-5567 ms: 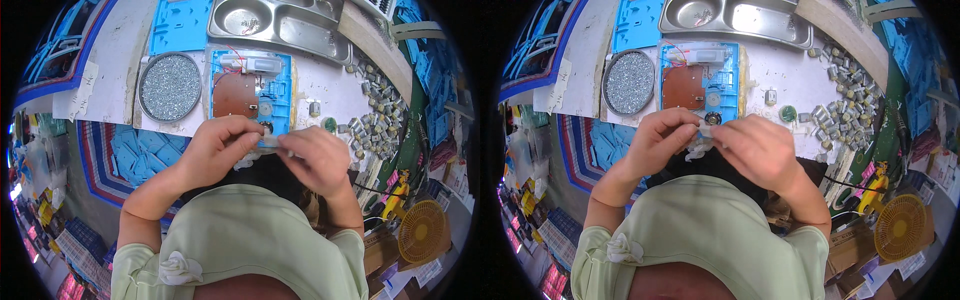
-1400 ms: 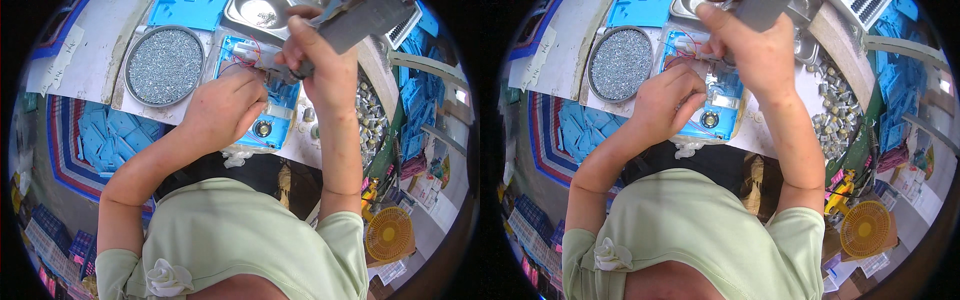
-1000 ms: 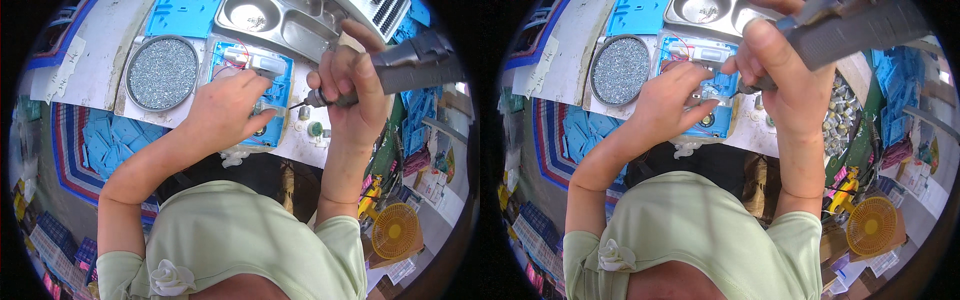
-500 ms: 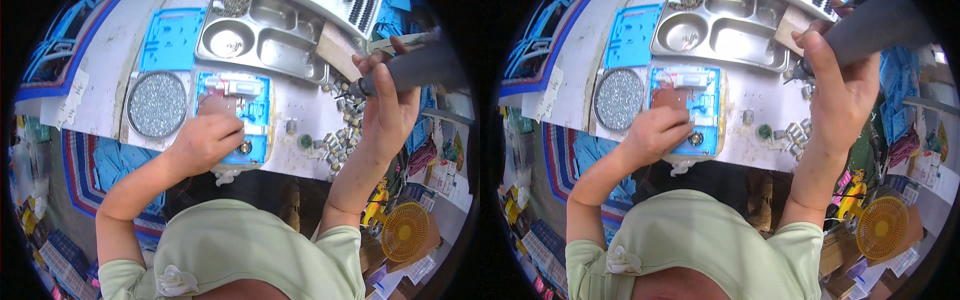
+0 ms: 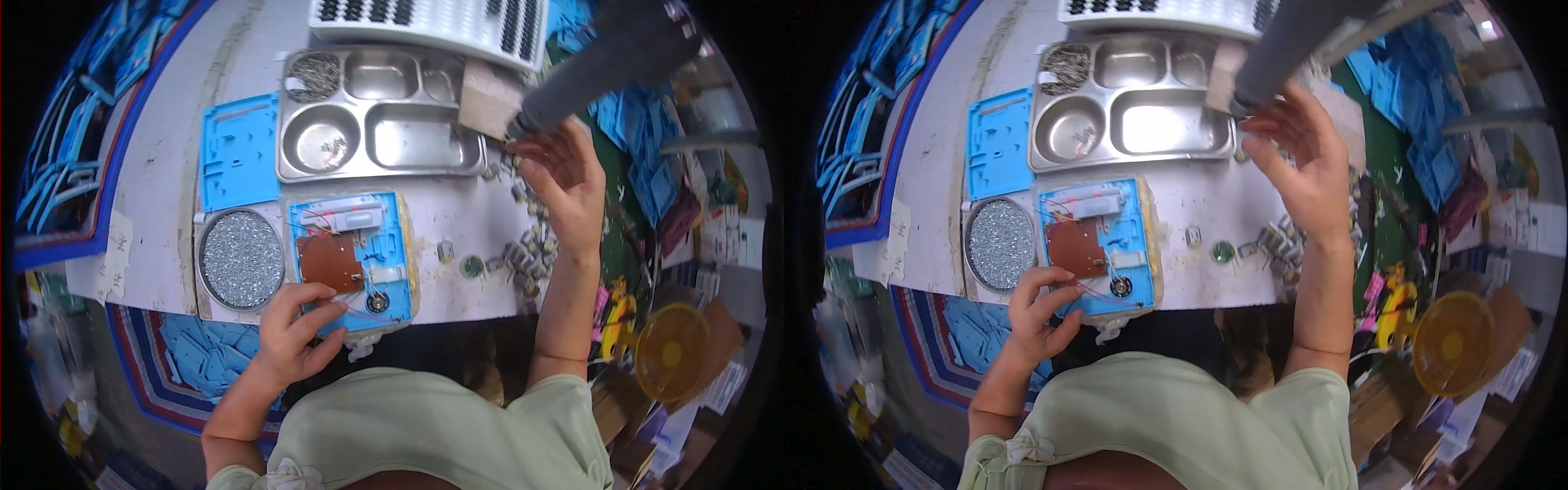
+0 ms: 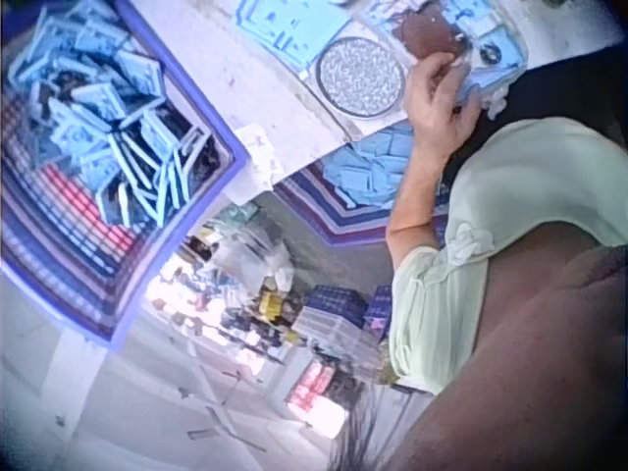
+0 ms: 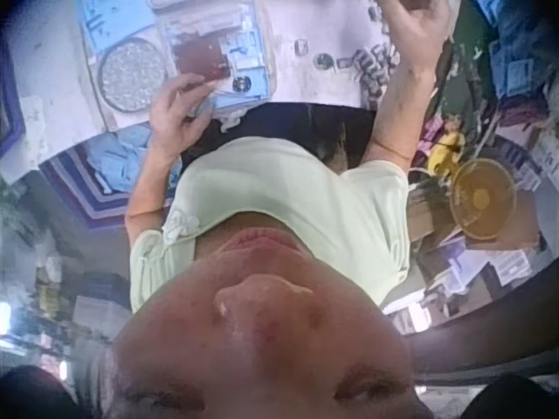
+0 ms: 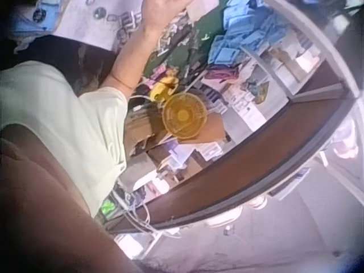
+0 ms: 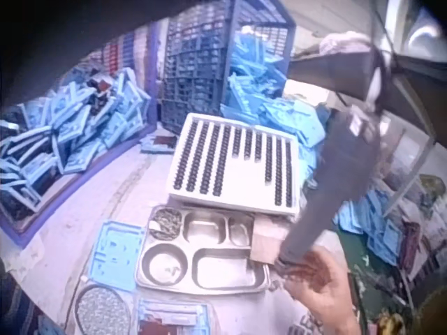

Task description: Assembling and soldering components into a small blue plastic electronic device.

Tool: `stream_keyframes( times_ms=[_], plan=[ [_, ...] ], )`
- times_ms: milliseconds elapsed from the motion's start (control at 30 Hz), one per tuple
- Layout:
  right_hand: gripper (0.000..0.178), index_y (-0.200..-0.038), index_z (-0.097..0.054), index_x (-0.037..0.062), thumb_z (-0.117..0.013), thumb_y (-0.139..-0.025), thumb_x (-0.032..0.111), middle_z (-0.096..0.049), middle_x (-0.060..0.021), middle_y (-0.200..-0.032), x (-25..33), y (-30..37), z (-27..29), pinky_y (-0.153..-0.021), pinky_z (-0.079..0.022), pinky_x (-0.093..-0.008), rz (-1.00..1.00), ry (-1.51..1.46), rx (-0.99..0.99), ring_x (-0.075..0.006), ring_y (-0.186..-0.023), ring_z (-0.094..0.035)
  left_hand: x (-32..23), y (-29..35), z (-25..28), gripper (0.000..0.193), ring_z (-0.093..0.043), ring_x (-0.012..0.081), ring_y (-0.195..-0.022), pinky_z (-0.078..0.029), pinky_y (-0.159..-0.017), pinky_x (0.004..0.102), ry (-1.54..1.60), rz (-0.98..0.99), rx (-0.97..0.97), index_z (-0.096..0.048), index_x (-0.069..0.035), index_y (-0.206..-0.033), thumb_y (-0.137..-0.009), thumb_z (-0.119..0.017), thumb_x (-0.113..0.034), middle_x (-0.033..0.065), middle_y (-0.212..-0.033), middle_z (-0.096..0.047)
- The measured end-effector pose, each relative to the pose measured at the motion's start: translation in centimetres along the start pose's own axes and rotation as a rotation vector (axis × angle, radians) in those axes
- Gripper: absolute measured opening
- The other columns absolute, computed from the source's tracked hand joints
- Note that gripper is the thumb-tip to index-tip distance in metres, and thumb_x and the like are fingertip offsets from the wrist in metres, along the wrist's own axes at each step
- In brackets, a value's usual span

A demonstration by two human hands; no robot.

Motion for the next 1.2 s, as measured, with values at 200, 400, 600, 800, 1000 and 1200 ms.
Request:
stream_keyframes(
  times_ms=[200,400,600,800,1000,1200],
  plan=[
    [0.018,-0.105,-0.077,0.0033,-0.074,-0.088,0.01,-0.078,-0.0109,-0.1,-2.5,4.5,7.4,-0.078,-0.055,-0.0303,-0.11,0.798,-0.281,-0.0194,-0.083,-0.073,0.9,1.5,-1.3,0.028,-0.065,0.0292,-0.088,-0.051,-0.074,0.0372,-0.04,0.082,-0.058,-0.072,-0.003,-0.102,-0.074,-0.077,-0.001,0.0141,-0.103,-0.067],
    [0.022,-0.095,-0.075,0.0051,-0.072,-0.081,0.021,-0.073,-0.0161,-0.091,-6.6,5.1,4.6,-0.085,-0.052,-0.0448,-0.117,1.324,0.094,-0.0334,-0.096,-0.068,0.3,0.0,-1.5,0.024,-0.063,0.029,-0.086,-0.048,-0.072,0.0383,-0.097,0.004,0.035,-0.071,-0.003,-0.1,-0.076,-0.076,0.0,0.0126,-0.098,-0.067],
    [0.022,-0.097,-0.073,0.0067,-0.072,-0.082,0.024,-0.072,-0.017,-0.078,-4.5,4.7,2.3,-0.072,-0.055,-0.0443,-0.213,1.068,0.122,-0.0334,-0.076,-0.071,-1.2,-3.0,-0.8,0.021,-0.063,0.0221,-0.071,-0.05,-0.064,0.032,-0.019,0.024,-0.007,-0.07,-0.002,-0.102,-0.082,-0.074,0.001,0.0117,-0.095,-0.068],
    [0.029,-0.109,-0.064,0.0097,-0.074,-0.082,0.015,-0.065,-0.0119,-0.066,2.4,9.2,-5.2,-0.061,-0.053,-0.044,0.128,0.631,0.364,-0.0343,-0.063,-0.066,-1.2,-11.4,-6.1,0.018,-0.062,0.0075,-0.081,-0.051,-0.067,0.0232,0.369,0.362,0.485,-0.063,0.001,-0.11,-0.095,-0.071,-0.006,0.0035,-0.09,-0.067],
    [0.048,-0.132,-0.059,0.0025,-0.074,-0.087,-0.003,-0.074,-0.0101,-0.097,0.3,11.5,-3.3,-0.078,-0.059,-0.0305,-0.104,-0.074,-0.032,-0.0165,-0.088,-0.073,-3.1,-14.0,-7.7,0.015,-0.062,0.0055,-0.08,-0.051,-0.06,0.02,0.631,0.415,0.499,-0.06,-0.001,-0.099,-0.098,-0.071,-0.011,0.0012,-0.087,-0.064],
    [0.049,-0.138,-0.051,-0.0018,-0.068,-0.093,-0.009,-0.072,-0.0128,-0.106,-2.0,13.2,-0.4,-0.083,-0.059,-0.0276,-0.204,-0.492,-0.38,-0.0167,-0.093,-0.071,-4.1,-20.1,-12.3,0.028,-0.068,0.0142,-0.087,-0.057,-0.076,0.0328,0.418,0.034,0.732,-0.064,0.0,-0.115,-0.096,-0.072,-0.02,0.0079,-0.101,-0.07]
  ],
)
Point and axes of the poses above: each hand's wrist, its own y-axis away from the middle knuckle, its own z-axis out of the back of the hand, x = y × z, the point moved 5 cm from there along -y, towards the middle knuckle
